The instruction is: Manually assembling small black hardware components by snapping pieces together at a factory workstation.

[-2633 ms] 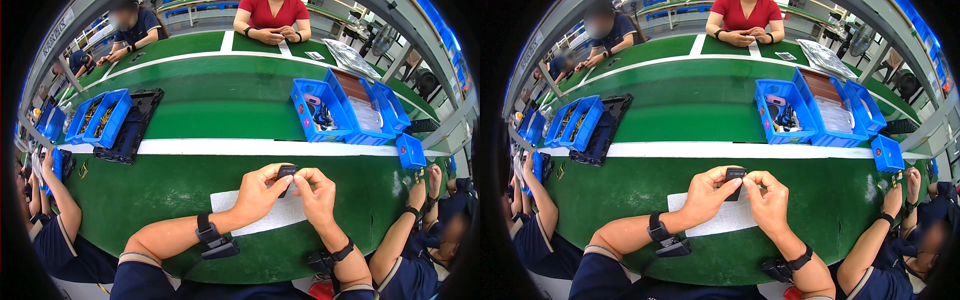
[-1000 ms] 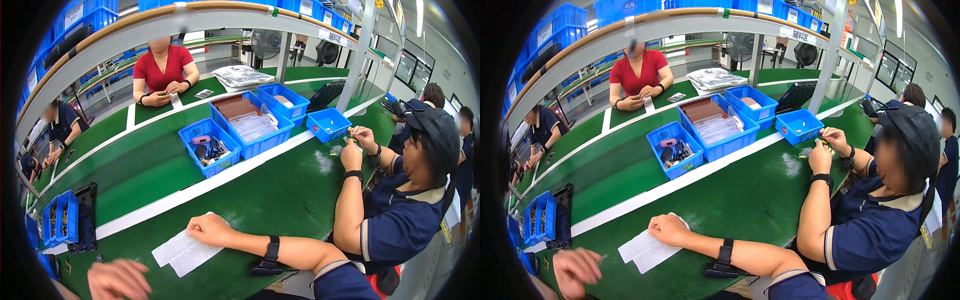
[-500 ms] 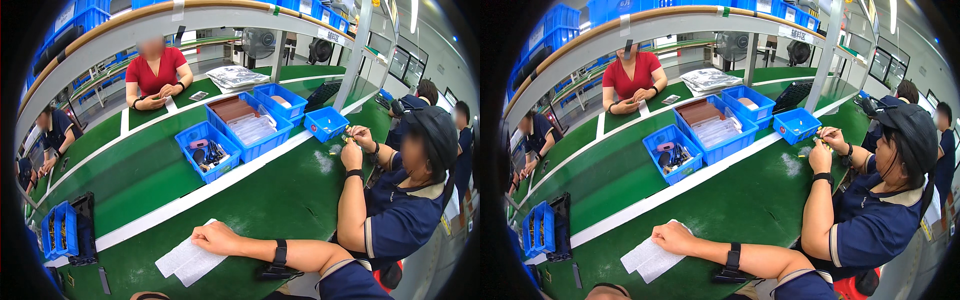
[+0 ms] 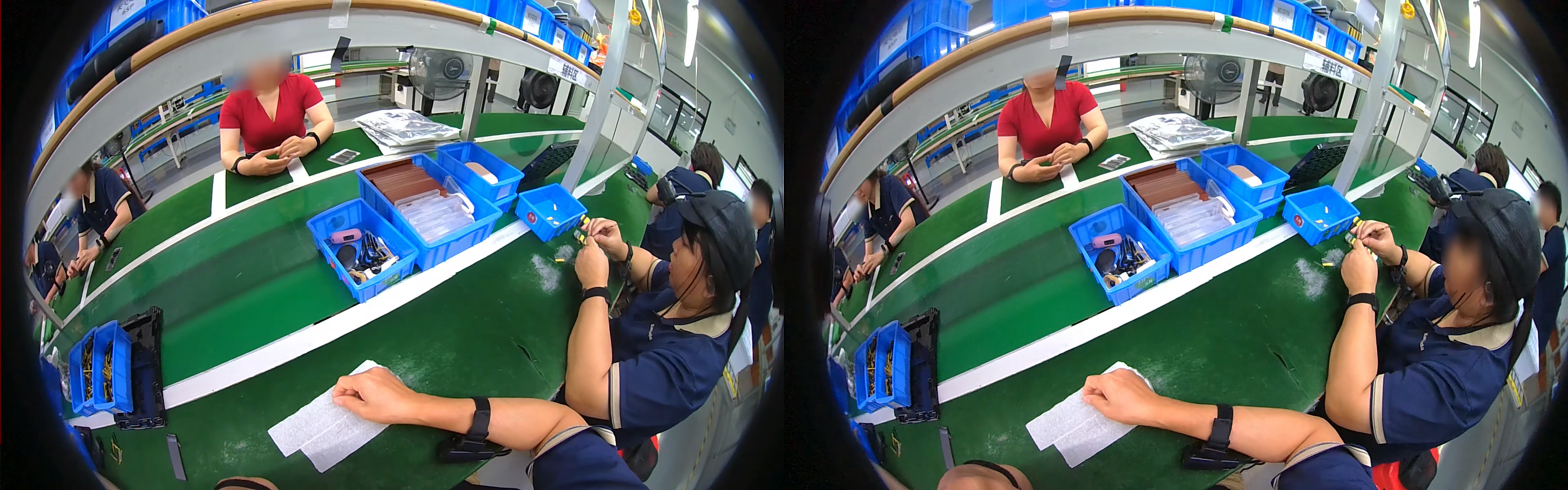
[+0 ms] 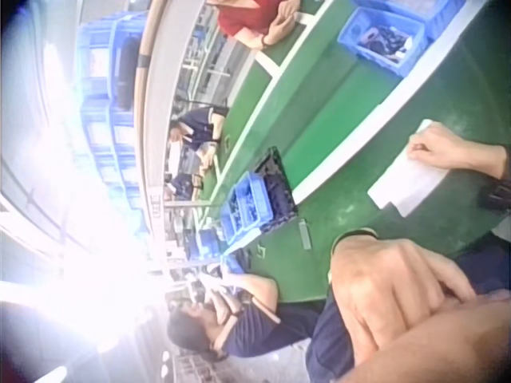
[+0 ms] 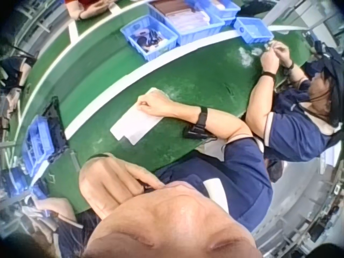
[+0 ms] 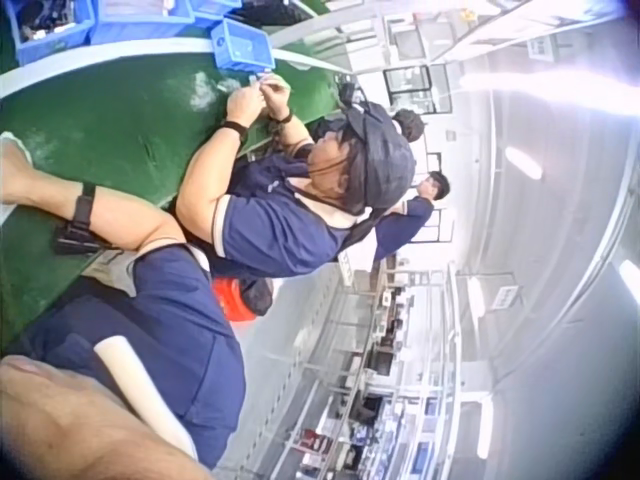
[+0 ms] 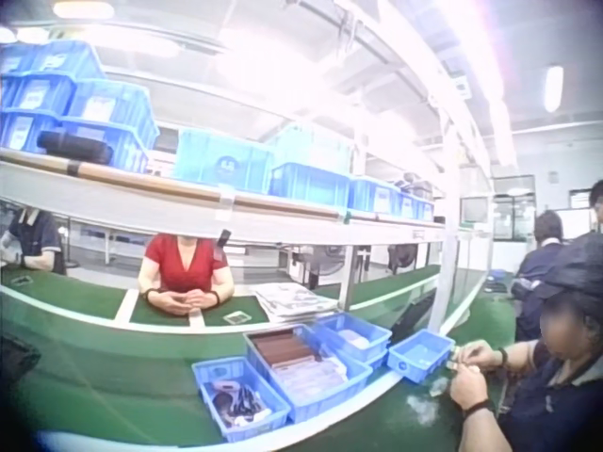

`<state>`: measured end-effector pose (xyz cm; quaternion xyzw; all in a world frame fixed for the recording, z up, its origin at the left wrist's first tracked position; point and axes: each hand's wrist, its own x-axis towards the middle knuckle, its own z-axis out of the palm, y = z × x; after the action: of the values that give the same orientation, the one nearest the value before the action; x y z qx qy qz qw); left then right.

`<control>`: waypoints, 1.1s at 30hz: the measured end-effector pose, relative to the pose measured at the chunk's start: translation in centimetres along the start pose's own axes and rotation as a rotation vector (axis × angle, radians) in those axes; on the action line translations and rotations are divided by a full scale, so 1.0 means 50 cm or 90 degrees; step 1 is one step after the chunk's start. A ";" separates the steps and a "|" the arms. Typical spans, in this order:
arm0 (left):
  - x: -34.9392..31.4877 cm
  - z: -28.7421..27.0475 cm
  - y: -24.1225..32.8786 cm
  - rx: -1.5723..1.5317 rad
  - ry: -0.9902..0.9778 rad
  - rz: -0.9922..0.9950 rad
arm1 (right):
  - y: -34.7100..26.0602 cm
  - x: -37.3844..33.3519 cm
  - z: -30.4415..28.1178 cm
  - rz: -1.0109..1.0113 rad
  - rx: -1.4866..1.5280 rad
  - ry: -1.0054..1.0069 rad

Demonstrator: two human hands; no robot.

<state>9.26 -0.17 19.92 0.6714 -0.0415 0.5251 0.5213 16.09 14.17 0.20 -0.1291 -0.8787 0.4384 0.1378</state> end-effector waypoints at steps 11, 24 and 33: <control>0.006 -0.005 0.001 0.029 -0.033 -0.055 | 0.002 -0.002 0.002 0.001 -0.006 0.008; 0.008 -0.020 -0.057 -0.127 -0.040 -0.042 | -0.010 -0.001 0.001 -0.009 -0.003 0.000; 0.011 -0.011 -0.095 -0.191 -0.003 0.039 | 0.006 -0.001 0.019 -0.083 -0.018 0.043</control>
<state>11.99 2.67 17.14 0.5858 -0.1411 0.5270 0.5994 15.82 13.62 -0.62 -0.0885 -0.8863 0.4114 0.1936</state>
